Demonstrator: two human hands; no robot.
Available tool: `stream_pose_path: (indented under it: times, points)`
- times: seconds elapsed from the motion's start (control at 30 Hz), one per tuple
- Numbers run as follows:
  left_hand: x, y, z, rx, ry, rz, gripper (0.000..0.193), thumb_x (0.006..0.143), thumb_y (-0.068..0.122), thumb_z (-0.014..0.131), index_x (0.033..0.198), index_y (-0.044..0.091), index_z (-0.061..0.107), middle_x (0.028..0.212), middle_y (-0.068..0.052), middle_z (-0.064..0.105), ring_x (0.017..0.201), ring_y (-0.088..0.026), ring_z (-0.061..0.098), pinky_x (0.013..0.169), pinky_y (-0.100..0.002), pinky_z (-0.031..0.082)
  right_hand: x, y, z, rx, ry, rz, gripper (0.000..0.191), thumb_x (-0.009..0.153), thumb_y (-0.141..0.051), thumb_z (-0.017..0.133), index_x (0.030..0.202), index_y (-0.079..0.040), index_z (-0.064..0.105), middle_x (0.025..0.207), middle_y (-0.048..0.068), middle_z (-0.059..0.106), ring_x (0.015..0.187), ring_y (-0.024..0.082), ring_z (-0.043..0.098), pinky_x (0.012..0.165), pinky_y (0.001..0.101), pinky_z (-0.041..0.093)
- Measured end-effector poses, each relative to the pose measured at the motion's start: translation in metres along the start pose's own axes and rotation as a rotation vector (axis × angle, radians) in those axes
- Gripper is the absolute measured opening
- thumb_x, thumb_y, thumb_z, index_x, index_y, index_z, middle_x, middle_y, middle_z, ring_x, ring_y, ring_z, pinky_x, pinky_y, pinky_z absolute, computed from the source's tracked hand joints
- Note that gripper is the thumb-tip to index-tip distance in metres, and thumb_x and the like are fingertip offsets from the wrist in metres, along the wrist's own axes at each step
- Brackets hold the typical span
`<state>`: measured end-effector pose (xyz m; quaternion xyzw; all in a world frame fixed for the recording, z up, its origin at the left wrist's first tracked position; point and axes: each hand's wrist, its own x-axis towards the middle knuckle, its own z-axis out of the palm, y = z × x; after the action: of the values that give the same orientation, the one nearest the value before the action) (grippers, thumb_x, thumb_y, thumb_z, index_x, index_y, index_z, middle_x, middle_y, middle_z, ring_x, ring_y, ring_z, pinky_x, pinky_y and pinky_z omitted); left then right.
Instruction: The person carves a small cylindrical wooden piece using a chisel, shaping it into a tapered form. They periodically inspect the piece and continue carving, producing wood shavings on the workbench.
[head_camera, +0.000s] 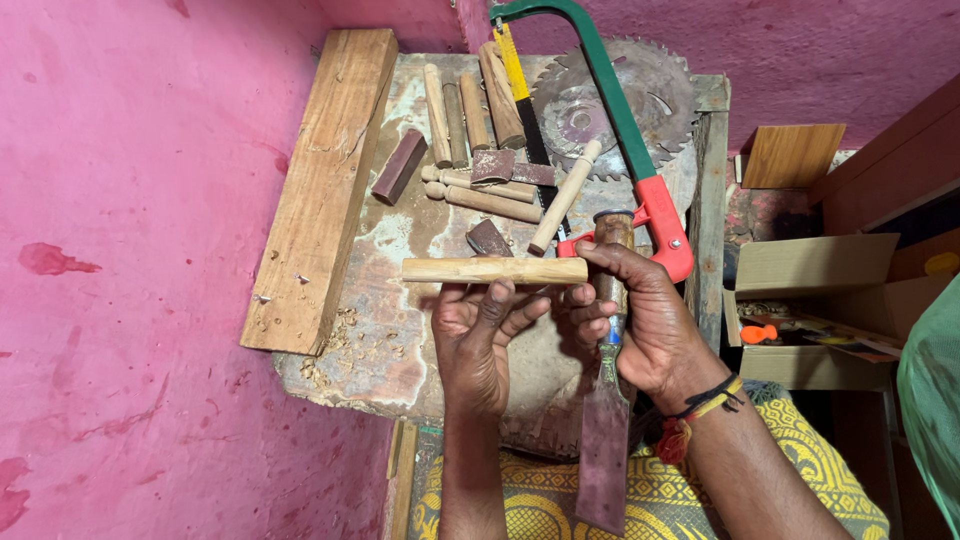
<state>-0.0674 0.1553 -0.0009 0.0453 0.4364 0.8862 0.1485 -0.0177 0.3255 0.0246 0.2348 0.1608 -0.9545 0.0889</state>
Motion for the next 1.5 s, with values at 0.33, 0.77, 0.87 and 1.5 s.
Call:
stream_pose_path:
  times: [0.33,0.77,0.87,1.5]
  points:
    - [0.002,0.003,-0.002,-0.098,0.014,-0.005,0.038,0.103,0.022,0.065,0.131,-0.003,0.058,0.107,-0.017,0.072,0.094,-0.026,0.075,0.078,-0.040,0.066,0.003,0.003,-0.002,-0.015,0.019,0.009,0.015,0.089,-0.023,0.069,0.097,-0.011,0.065,0.069,0.001,0.060,0.048,0.000,0.046,0.042,0.0151,0.040]
    - [0.001,0.014,0.005,0.006,-0.017,-0.028,0.055,0.100,0.026,0.063,0.146,-0.002,0.048,0.122,-0.022,0.070,0.102,-0.025,0.072,0.082,-0.039,0.063,0.002,0.004,-0.006,-0.065,0.040,-0.010,0.016,0.091,-0.022,0.068,0.099,-0.010,0.063,0.070,0.004,0.061,0.048,0.001,0.047,0.042,0.0156,0.039]
    - [0.001,0.012,0.005,-0.015,-0.110,-0.073,0.056,0.101,0.028,0.063,0.145,-0.004,0.047,0.126,-0.021,0.069,0.107,-0.025,0.072,0.088,-0.038,0.063,0.000,0.005,-0.001,-0.112,0.044,-0.015,0.018,0.092,-0.021,0.068,0.104,-0.009,0.064,0.072,0.006,0.063,0.047,0.001,0.047,0.041,0.0154,0.039]
    - [0.014,0.015,-0.038,-0.904,-0.038,-0.071,0.057,0.105,0.023,0.059,0.152,-0.004,0.040,0.132,-0.019,0.065,0.118,-0.029,0.068,0.091,-0.031,0.062,0.000,-0.002,0.002,0.157,-0.267,0.103,0.030,0.101,-0.029,0.064,0.100,0.001,0.067,0.079,0.007,0.060,0.054,0.004,0.050,0.046,0.0161,0.041]
